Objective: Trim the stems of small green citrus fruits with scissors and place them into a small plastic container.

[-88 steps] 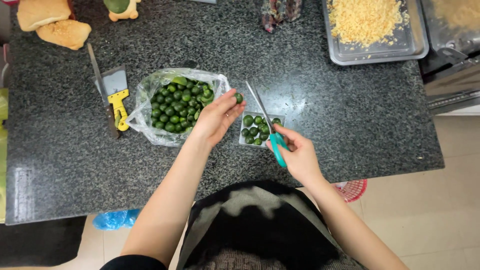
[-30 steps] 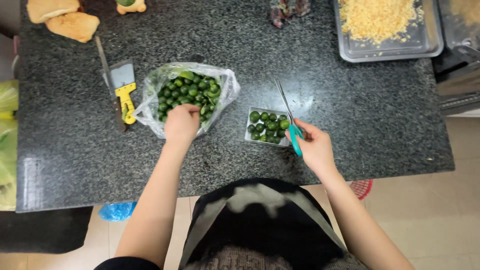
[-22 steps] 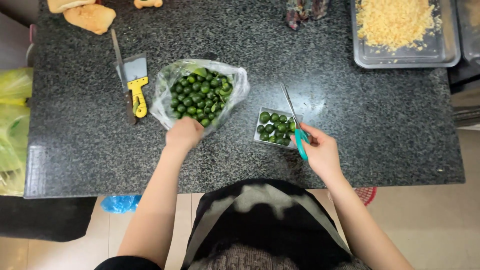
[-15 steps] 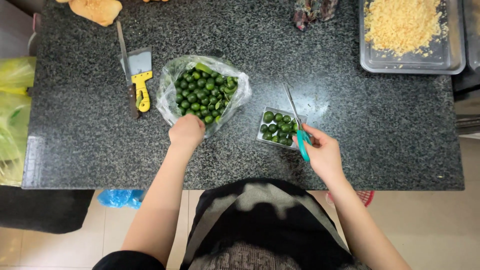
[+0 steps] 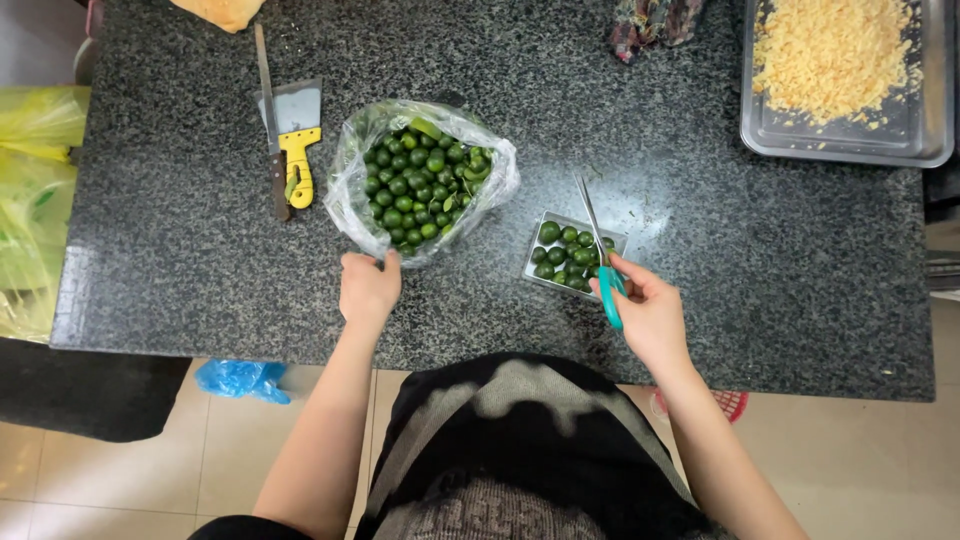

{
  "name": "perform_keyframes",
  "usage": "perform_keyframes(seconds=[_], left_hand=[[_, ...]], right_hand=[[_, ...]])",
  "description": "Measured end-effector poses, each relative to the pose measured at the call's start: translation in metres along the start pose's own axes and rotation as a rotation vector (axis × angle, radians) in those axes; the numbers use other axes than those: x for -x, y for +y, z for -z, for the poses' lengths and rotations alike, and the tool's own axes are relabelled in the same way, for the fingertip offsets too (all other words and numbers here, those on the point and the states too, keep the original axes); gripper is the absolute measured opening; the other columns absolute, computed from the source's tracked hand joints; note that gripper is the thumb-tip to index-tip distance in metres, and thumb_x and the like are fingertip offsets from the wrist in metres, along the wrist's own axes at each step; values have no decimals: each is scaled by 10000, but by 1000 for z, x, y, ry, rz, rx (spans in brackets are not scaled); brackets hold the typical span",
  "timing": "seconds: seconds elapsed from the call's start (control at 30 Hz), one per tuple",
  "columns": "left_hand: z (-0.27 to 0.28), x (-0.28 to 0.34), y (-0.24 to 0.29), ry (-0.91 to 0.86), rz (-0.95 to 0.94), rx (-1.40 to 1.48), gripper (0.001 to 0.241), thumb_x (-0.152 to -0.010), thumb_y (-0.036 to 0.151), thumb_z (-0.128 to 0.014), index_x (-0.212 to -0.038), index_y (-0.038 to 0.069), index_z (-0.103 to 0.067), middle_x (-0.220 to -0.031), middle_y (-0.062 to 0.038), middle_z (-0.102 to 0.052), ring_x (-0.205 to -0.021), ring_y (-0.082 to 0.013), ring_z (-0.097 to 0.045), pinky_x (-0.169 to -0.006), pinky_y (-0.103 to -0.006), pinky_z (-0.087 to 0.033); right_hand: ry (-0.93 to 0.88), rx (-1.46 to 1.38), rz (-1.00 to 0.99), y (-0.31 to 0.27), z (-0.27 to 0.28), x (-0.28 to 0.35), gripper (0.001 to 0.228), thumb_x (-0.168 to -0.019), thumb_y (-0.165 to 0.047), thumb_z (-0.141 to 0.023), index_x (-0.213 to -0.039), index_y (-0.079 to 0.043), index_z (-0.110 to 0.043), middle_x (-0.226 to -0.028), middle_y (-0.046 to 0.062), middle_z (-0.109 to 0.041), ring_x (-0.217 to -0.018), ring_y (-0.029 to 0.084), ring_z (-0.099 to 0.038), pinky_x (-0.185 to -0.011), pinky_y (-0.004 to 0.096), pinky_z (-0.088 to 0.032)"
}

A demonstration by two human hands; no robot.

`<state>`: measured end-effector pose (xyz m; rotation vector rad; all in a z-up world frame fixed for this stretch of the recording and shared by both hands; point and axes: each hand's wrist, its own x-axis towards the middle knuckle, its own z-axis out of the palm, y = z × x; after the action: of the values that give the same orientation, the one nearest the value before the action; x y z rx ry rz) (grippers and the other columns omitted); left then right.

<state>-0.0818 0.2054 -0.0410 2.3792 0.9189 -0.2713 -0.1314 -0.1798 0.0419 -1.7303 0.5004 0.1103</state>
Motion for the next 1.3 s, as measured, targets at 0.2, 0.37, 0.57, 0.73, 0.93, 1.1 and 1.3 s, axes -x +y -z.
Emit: perform_keyframes(seconds=[0.2, 0.37, 0.57, 0.73, 0.93, 1.1, 1.3], left_hand=[[48, 55, 47, 407, -315, 87, 431, -858, -32, -750, -1096, 50, -401, -1035, -161, -516, -1142, -503, -621, -969, -576, -549], [32, 24, 39, 576, -828, -218, 335, -805, 30, -737, -1076, 205, -646, -1150, -57, -624, -1163, -274, -612, -987, -405, -410], [1, -30, 35, 431, -678, -342, 407, -745, 345, -891, -1087, 225, -707, -1048, -6, -690, -1058, -254, -640, -976, -424, -385], [4, -37, 38, 375, -630, -374, 396, -707, 418, -899, -1045, 253, -775, -1018, 5, -681, -1027, -247, -634, -956, -423, -379], [52, 40, 102, -277, -162, 1059, 437, -962, 123, -723, -1361, -32, -636, -1165, -201, -729, -1042, -275, -775, -936, -312, -628], [38, 49, 121, -676, -86, 1304, 476, -972, -1, -684, -1427, -72, -562, -1243, -316, -677, -1105, -378, -748, -1025, -452, -621], [7, 66, 139, -699, -104, 1231, 432, -937, -13, -713, -1360, -64, -643, -1185, -235, -703, -1026, -299, -755, -1020, -421, -622]], right_hand=[[-9, 25, 8, 7, 1, -5, 524, -810, -177, -936, -1291, -118, -738, -636, 51, -634, -518, 89, -610, -443, 204, -488], [-14, 38, 15, 6, 0, -3, 523, -809, -177, -935, -1292, -126, -739, -643, 44, -633, -527, 82, -608, -447, 200, -485], [-23, 16, 24, -3, -5, 5, 533, -800, -159, -938, -1292, -117, -737, -642, 45, -631, -528, 81, -608, -449, 196, -486], [-13, 7, 21, -2, -3, 10, 529, -802, -146, -932, -1292, -108, -737, -647, 55, -628, -535, 90, -609, -459, 202, -491], [-17, -10, 2, -10, -10, 22, 543, -798, -143, -931, -1305, -124, -738, -701, 53, -668, -580, 95, -645, -481, 204, -539], [-70, -27, 61, -29, -29, 33, 569, -784, -94, -933, -1319, -150, -746, -803, 93, -741, -678, 138, -695, -544, 263, -606], [-67, 160, 352, -41, -36, 37, 670, -683, 24, -878, -1286, -252, -776, -721, 80, -693, -633, 152, -667, -493, 244, -550]])
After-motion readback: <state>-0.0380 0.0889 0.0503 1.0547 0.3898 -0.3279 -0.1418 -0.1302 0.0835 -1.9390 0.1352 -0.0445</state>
